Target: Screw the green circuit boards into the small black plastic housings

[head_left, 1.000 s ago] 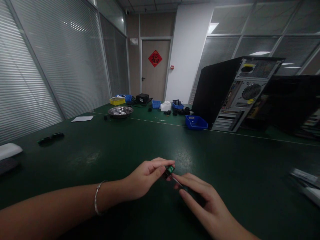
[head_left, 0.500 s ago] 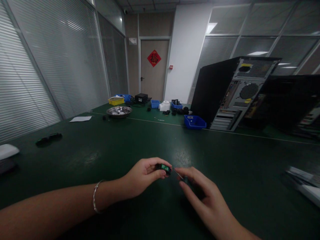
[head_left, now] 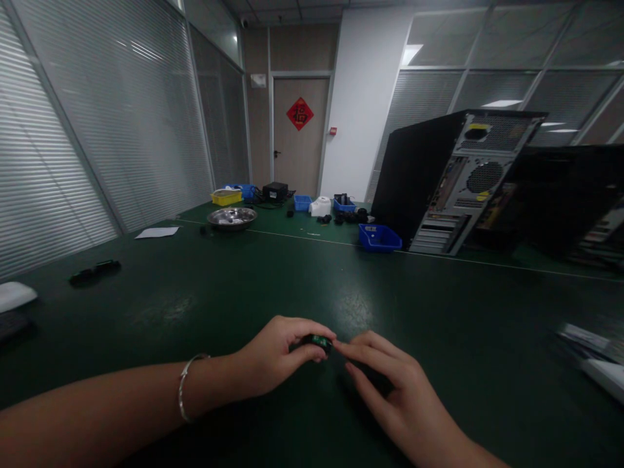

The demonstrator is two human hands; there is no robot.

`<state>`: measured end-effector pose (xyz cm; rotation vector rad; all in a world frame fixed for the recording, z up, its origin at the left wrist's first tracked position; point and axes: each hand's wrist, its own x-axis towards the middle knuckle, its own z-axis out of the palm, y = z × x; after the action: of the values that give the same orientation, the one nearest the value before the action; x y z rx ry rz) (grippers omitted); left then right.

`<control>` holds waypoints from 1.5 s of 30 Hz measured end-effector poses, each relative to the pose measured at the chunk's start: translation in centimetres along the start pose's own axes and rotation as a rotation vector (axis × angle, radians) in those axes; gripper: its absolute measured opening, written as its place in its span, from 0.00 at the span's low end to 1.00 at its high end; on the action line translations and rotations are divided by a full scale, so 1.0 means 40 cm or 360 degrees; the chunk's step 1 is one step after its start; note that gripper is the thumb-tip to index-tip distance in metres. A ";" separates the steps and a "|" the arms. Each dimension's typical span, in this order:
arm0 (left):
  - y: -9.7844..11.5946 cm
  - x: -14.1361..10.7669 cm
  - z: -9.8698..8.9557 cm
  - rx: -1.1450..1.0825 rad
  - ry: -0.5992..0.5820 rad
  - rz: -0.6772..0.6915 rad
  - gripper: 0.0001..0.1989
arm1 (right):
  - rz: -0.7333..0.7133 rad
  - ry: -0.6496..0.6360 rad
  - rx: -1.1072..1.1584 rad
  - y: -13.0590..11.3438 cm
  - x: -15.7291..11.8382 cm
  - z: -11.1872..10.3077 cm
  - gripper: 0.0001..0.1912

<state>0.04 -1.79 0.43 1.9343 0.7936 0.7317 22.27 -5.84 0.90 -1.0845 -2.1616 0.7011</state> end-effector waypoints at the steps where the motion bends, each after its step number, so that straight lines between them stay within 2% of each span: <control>1: -0.001 0.000 -0.001 0.0055 0.0010 0.0023 0.13 | -0.0001 -0.0003 0.0019 -0.001 0.000 0.000 0.17; 4: -0.002 -0.001 -0.002 0.0040 0.0048 0.0034 0.12 | -0.0026 0.0017 0.0111 -0.004 0.003 0.001 0.17; 10: -0.005 0.004 0.009 -0.0468 0.0101 -0.0101 0.12 | -0.0062 0.0089 0.0250 -0.002 0.008 0.008 0.16; 18: -0.005 0.009 0.012 -0.0790 0.0114 -0.0160 0.13 | -0.0042 0.0125 0.0311 -0.008 0.013 0.007 0.16; 22: -0.002 0.006 0.010 -0.0704 0.0108 -0.0161 0.13 | -0.0032 0.0102 0.0286 -0.007 0.008 0.007 0.17; 27: 0.004 -0.004 0.000 0.0002 0.0117 0.0043 0.12 | -0.0012 0.0076 0.0218 -0.005 0.005 0.008 0.17; 29: 0.005 -0.006 -0.001 0.0101 0.0107 0.0088 0.12 | -0.0025 0.0079 0.0218 -0.003 0.005 0.007 0.17; 39: 0.002 0.005 0.011 -0.0671 0.0109 -0.0138 0.12 | -0.0060 0.0113 0.0280 -0.006 0.006 0.009 0.17; 45: 0.003 0.007 0.014 -0.0715 0.0131 -0.0169 0.13 | -0.0059 0.0135 0.0304 -0.009 0.008 0.007 0.16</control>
<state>0.67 -1.90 0.35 1.4572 0.7047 0.8473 21.72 -5.81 1.06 -0.9549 -1.9931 0.8119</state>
